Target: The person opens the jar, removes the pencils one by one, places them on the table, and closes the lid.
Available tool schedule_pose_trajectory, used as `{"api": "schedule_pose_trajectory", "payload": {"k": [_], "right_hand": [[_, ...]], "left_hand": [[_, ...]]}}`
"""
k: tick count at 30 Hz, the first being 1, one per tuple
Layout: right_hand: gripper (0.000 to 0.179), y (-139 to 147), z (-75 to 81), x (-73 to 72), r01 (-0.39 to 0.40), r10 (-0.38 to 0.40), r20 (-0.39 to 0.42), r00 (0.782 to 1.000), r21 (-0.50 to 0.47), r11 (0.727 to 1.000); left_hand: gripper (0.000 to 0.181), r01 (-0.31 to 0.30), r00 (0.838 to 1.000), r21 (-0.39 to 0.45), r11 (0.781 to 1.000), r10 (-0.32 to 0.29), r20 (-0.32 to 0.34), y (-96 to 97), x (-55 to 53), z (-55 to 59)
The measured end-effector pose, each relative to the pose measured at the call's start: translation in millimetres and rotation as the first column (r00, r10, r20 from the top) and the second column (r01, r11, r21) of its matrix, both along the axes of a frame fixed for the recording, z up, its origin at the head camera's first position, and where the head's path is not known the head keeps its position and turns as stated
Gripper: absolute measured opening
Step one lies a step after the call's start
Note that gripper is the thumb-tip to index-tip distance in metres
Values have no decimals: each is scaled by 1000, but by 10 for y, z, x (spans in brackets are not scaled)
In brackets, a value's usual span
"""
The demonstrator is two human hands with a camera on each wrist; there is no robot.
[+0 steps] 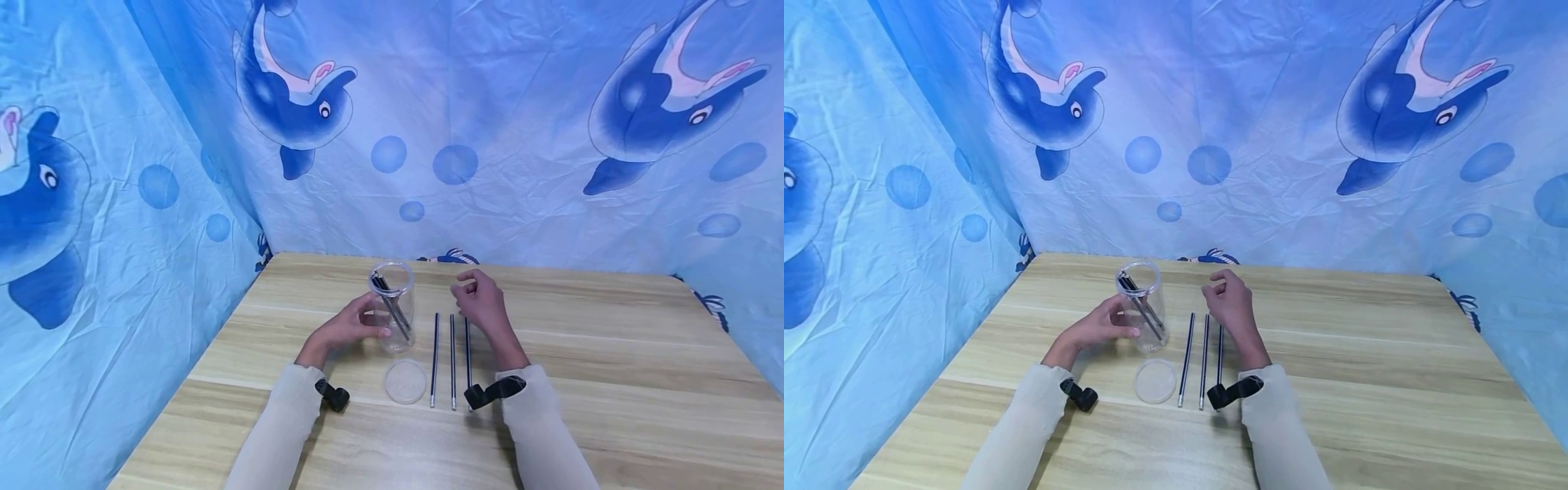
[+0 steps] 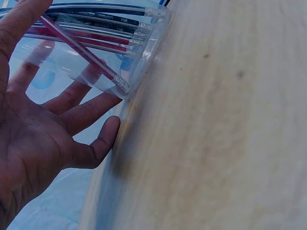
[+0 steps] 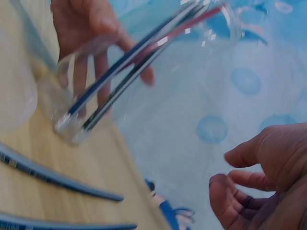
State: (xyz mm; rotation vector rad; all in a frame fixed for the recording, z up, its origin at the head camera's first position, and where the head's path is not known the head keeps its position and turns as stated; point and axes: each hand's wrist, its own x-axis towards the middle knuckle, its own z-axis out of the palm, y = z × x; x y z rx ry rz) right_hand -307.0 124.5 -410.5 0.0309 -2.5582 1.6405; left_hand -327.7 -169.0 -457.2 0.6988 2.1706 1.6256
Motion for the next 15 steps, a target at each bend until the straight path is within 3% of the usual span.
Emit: {"api": "schedule_pose_trajectory", "payload": {"k": [4, 10, 15], "right_hand": [[30, -62, 132, 65, 2, -4, -96, 995, -25, 1000], [27, -155, 302, 178, -7, 0, -168, 986, -43, 999], [23, -276, 391, 258, -18, 11, -278, 961, -23, 1000]], "left_hand": [[83, -4, 1000, 2, 1000, 4, 7, 4, 13, 10], [86, -4, 1000, 2, 1000, 4, 0, 10, 21, 17], [87, 4, 1000, 11, 1000, -4, 1, 15, 7, 14]]}}
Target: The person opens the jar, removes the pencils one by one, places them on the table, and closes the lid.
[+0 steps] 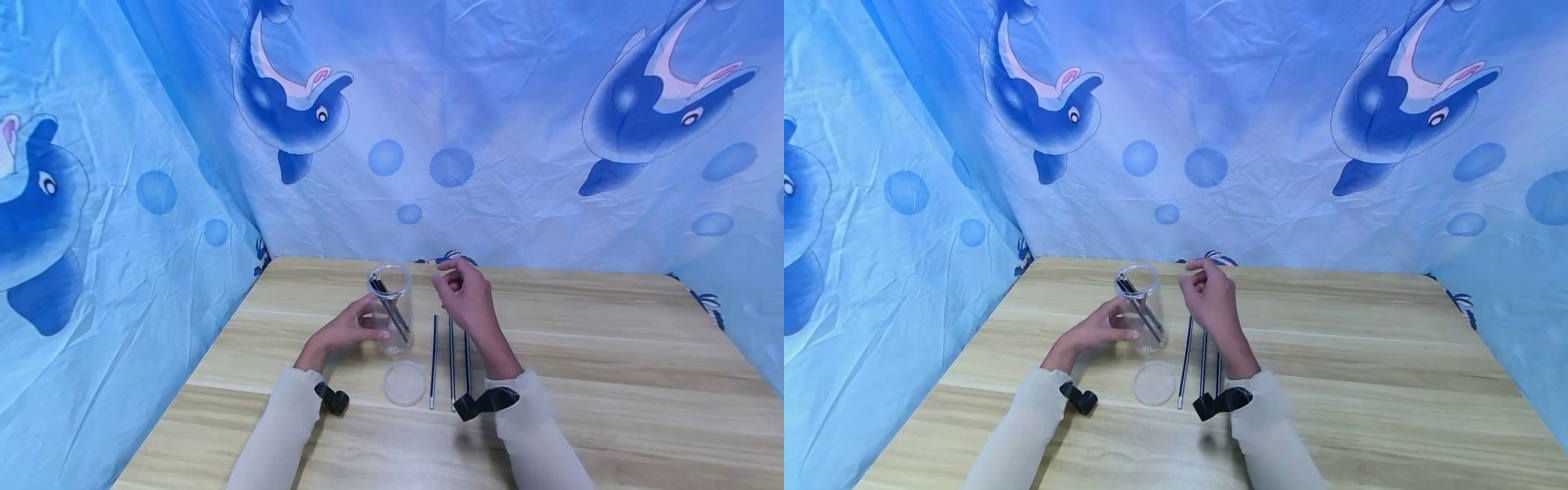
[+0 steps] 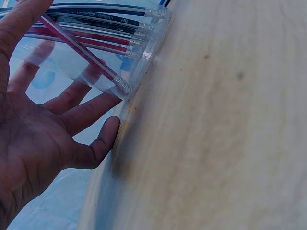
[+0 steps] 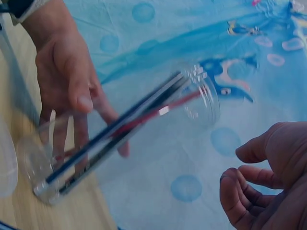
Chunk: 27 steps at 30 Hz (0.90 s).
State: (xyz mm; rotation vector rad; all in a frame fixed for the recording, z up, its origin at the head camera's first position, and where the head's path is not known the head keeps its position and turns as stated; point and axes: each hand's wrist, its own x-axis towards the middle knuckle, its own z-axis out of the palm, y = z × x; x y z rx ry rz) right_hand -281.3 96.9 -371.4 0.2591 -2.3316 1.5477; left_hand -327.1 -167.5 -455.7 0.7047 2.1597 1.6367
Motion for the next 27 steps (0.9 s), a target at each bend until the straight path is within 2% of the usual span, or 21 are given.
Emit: {"api": "schedule_pose_trajectory", "payload": {"k": [4, 8, 13, 16, 18, 20, 23, 27], "right_hand": [[19, -100, 61, 41, -13, 13, -91, 996, 10, 1000], [18, -171, 107, 53, 3, -2, -131, 991, 7, 1000], [19, -277, 140, 59, 85, -90, -87, 992, -58, 995], [21, -365, 149, 68, 100, -104, -49, 993, -69, 993], [21, -422, 144, 72, 96, -99, -53, 994, -64, 993], [21, -473, 132, 78, 84, -89, -90, 992, -59, 995], [17, -541, 116, 81, 66, -71, -191, 979, -35, 997], [17, -618, 101, 98, 35, -18, -286, 958, 54, 998]], "left_hand": [[87, 5, 1000, 12, 1000, -5, 3, 6, -11, -10], [87, 13, 1000, 27, 1000, -13, 0, 8, -13, -11], [84, 11, 1000, 41, 999, -12, 10, 0, -3, -30], [81, 17, 1000, 54, 998, -18, 18, -8, 0, -48], [80, 20, 1000, 62, 998, -21, 18, -10, 0, -60], [78, 28, 999, 63, 998, -29, 14, -8, 1, -63], [74, 29, 1000, 52, 998, -29, 5, -1, 2, -57], [68, 36, 999, 32, 999, -36, -7, -1, -3, -36]]}}
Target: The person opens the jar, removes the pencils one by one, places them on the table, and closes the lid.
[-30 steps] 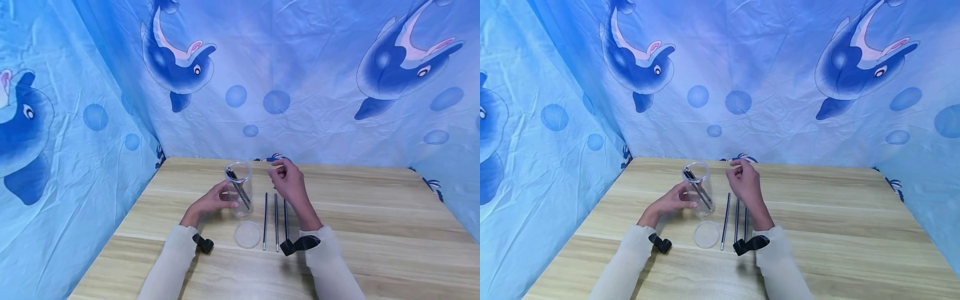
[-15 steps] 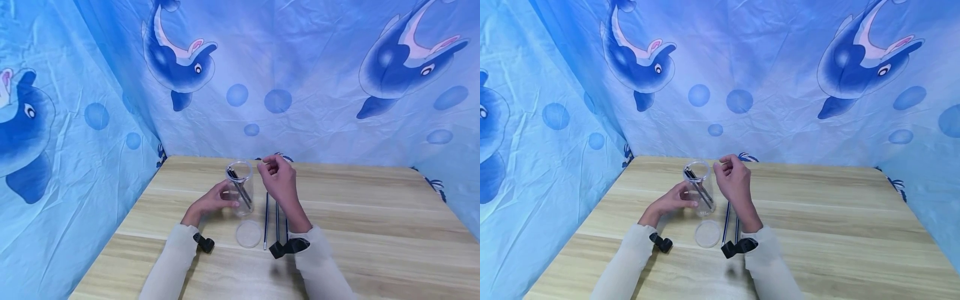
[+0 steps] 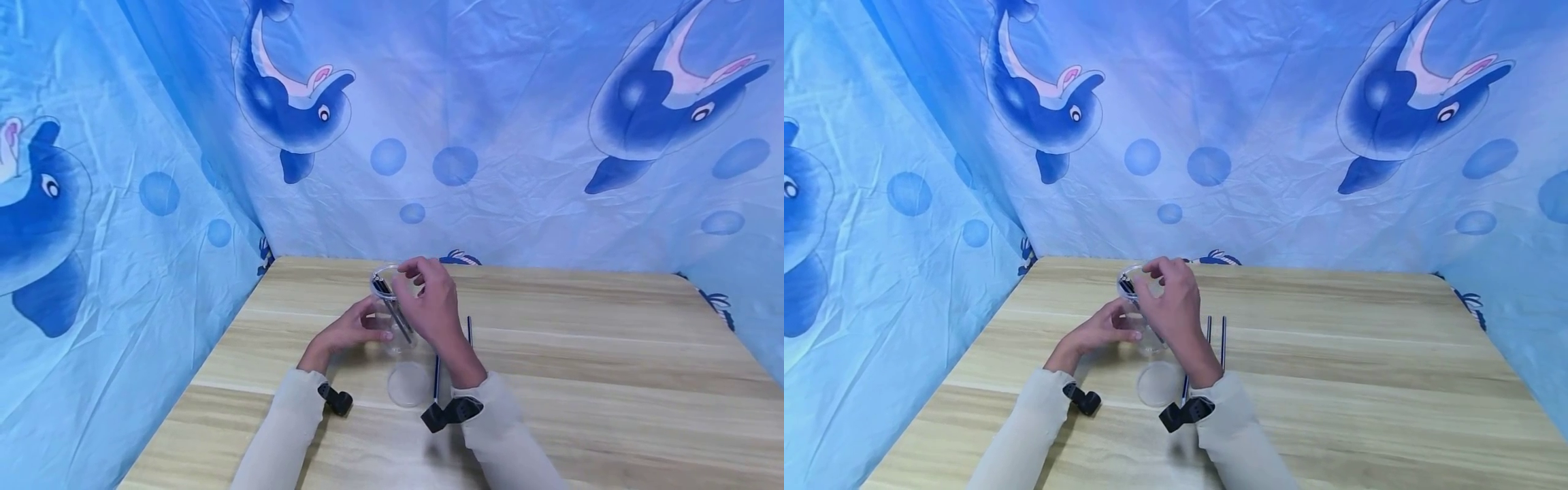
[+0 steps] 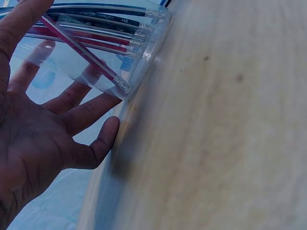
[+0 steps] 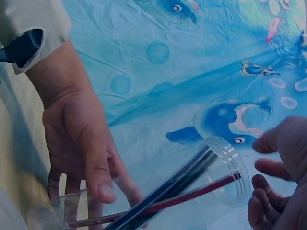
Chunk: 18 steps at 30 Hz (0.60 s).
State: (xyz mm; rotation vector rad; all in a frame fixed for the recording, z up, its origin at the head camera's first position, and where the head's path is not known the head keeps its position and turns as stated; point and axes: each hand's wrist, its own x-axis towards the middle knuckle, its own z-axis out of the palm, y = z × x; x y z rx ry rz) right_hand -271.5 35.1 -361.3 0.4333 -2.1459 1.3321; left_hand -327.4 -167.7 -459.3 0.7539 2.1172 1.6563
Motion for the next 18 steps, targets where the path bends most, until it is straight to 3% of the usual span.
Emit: {"api": "schedule_pose_trajectory", "payload": {"k": [8, 18], "right_hand": [[25, -85, -58, 38, -2, 22, -80, 997, 238, 971], [32, -95, -72, 10, 53, -3, -115, 993, 433, 900]], "left_hand": [[79, 49, 999, 9, 999, -49, -16, 4, 6, 12], [80, 10, 999, -23, 1000, -11, -41, -1, -22, 24]]}}
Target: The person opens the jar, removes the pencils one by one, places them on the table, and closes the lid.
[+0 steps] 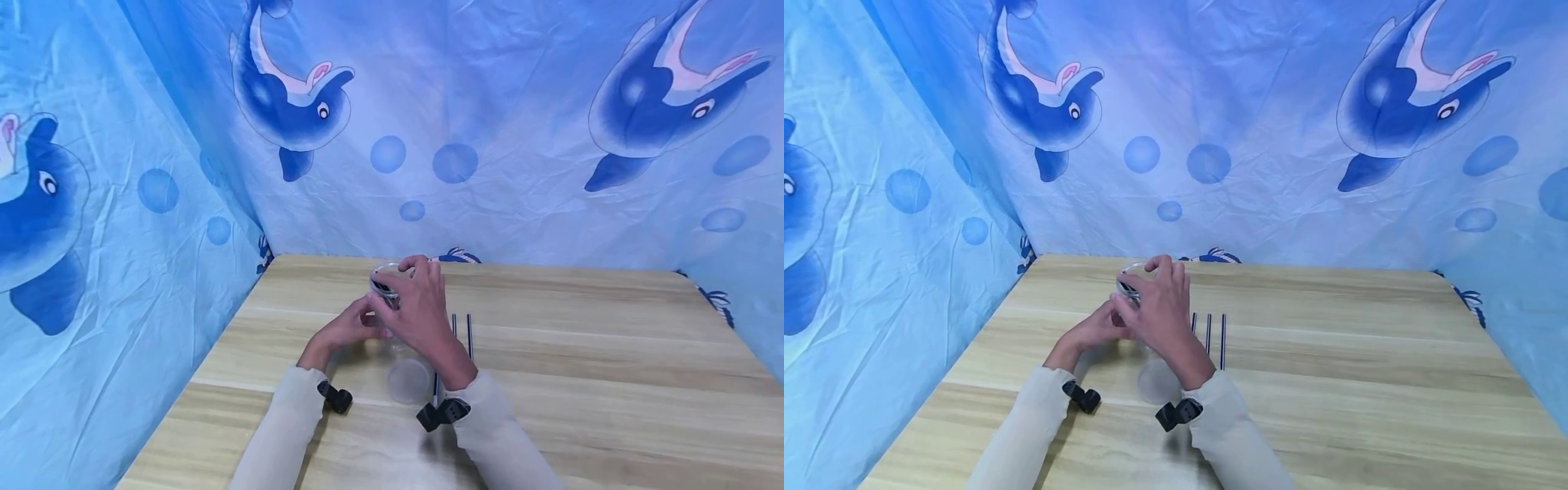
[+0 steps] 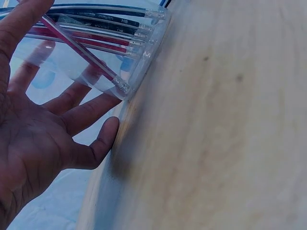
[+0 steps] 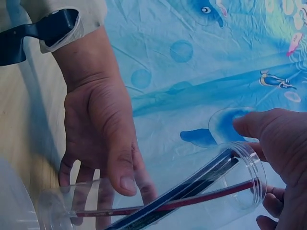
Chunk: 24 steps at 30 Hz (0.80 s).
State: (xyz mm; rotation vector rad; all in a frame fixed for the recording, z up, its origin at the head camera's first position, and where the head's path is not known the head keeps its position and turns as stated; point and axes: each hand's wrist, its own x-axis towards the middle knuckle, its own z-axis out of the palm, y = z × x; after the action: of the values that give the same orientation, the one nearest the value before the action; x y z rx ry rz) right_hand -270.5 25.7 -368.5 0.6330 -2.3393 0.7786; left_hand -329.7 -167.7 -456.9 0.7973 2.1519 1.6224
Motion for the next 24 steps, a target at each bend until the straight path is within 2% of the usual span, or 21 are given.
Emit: {"api": "schedule_pose_trajectory", "payload": {"k": [6, 9, 15, 19, 24], "right_hand": [[25, 31, 3, -23, -18, 19, -92, 996, 10, 1000], [19, 32, -3, -34, -33, 28, -126, 992, -36, 999], [14, 37, 20, -48, -37, 9, -193, 981, -141, 989], [8, 60, 24, -44, -35, 3, -195, 981, -159, 987], [8, 83, -11, -34, -33, 10, -138, 990, -162, 986]], "left_hand": [[79, -7, 1000, 2, 1000, 7, 1, -1, 0, 19], [78, 3, 1000, 11, 1000, -3, 10, -9, -2, 13], [87, 13, 998, 40, 999, -15, 56, -2, -4, 19], [87, 6, 998, 42, 999, -9, 68, 11, -11, 18], [88, 2, 997, 36, 999, -5, 79, 16, 6, -2]]}}
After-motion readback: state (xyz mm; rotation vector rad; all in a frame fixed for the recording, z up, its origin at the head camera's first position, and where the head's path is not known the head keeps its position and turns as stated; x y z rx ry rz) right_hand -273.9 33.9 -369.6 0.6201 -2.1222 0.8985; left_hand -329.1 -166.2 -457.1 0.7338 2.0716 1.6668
